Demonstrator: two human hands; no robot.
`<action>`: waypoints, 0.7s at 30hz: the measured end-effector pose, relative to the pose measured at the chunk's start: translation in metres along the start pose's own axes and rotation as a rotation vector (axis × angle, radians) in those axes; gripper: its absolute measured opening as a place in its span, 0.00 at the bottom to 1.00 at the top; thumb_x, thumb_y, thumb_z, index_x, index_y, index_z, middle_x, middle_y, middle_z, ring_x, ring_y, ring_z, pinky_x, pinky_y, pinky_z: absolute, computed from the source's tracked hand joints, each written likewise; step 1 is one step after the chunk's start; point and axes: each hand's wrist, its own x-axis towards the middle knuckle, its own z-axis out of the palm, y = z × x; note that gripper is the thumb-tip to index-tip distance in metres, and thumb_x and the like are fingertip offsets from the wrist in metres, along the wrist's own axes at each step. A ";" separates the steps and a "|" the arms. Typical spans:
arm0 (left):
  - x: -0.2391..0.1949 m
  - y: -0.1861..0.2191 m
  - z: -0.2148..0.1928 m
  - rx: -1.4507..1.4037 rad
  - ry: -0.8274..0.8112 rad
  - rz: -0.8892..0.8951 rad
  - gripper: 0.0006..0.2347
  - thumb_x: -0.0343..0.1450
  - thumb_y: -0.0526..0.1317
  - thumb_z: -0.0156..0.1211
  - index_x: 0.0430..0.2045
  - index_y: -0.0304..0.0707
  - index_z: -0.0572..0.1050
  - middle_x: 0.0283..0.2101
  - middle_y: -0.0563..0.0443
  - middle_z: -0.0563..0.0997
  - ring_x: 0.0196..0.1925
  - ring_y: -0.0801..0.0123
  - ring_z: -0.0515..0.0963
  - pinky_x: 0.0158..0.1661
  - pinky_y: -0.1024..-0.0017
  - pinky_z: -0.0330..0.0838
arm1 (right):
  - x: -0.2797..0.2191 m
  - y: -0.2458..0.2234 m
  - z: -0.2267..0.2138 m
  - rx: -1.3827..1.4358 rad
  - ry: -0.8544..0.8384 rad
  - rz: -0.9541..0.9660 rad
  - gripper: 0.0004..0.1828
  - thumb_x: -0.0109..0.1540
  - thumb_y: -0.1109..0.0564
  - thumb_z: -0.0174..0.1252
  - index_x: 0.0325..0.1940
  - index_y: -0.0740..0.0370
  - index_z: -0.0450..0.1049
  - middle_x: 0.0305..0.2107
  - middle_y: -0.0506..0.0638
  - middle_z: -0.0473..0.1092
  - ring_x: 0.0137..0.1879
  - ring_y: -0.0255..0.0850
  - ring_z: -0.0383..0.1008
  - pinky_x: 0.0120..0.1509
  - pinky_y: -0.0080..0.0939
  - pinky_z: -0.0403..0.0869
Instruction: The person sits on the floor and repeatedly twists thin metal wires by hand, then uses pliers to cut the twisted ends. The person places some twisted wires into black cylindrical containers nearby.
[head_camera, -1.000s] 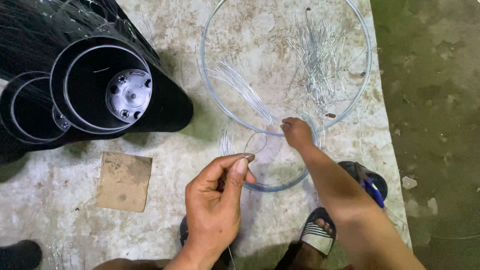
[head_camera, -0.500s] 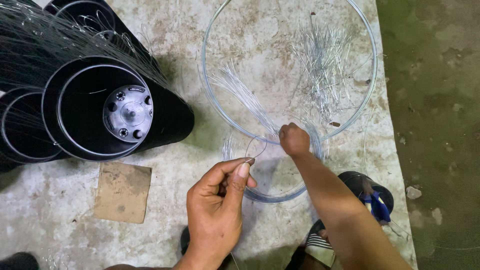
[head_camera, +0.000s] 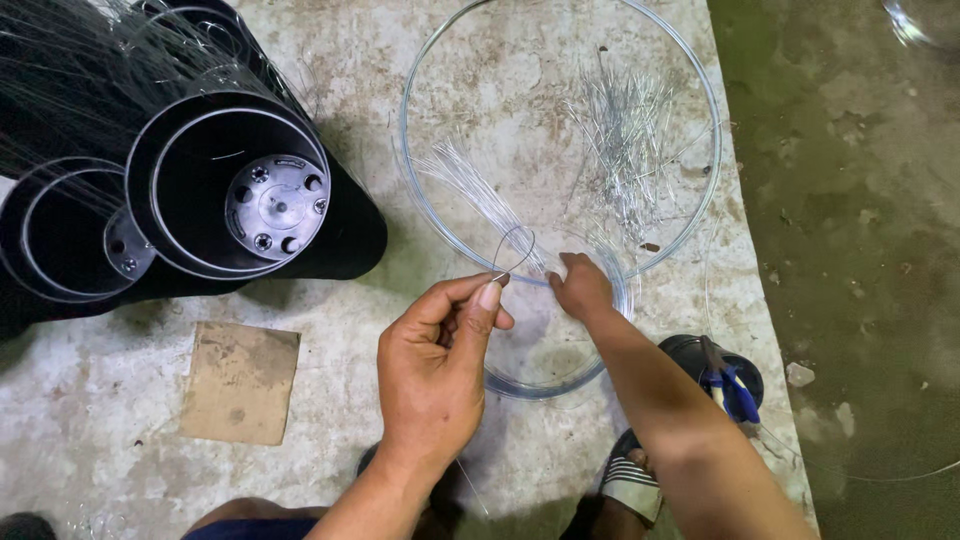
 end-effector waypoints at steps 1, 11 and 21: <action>-0.001 0.000 -0.002 0.001 0.001 -0.009 0.09 0.74 0.37 0.60 0.44 0.32 0.82 0.29 0.56 0.81 0.27 0.85 0.68 0.28 0.83 0.62 | 0.001 -0.004 0.002 0.001 0.002 -0.007 0.26 0.62 0.47 0.62 0.61 0.60 0.73 0.52 0.59 0.72 0.57 0.56 0.72 0.59 0.53 0.72; -0.017 -0.017 -0.003 0.057 -0.017 -0.132 0.07 0.73 0.35 0.61 0.40 0.31 0.83 0.27 0.54 0.82 0.28 0.82 0.75 0.31 0.81 0.71 | 0.042 -0.024 0.063 -0.215 0.095 -0.154 0.29 0.61 0.57 0.55 0.65 0.71 0.67 0.46 0.62 0.73 0.50 0.56 0.75 0.51 0.53 0.76; -0.028 -0.017 0.002 0.264 -0.148 0.062 0.05 0.74 0.35 0.61 0.38 0.33 0.81 0.37 0.44 0.84 0.36 0.59 0.84 0.37 0.68 0.76 | 0.081 -0.006 0.097 -0.475 0.072 -0.185 0.08 0.66 0.59 0.50 0.46 0.64 0.72 0.40 0.57 0.75 0.45 0.51 0.79 0.43 0.50 0.79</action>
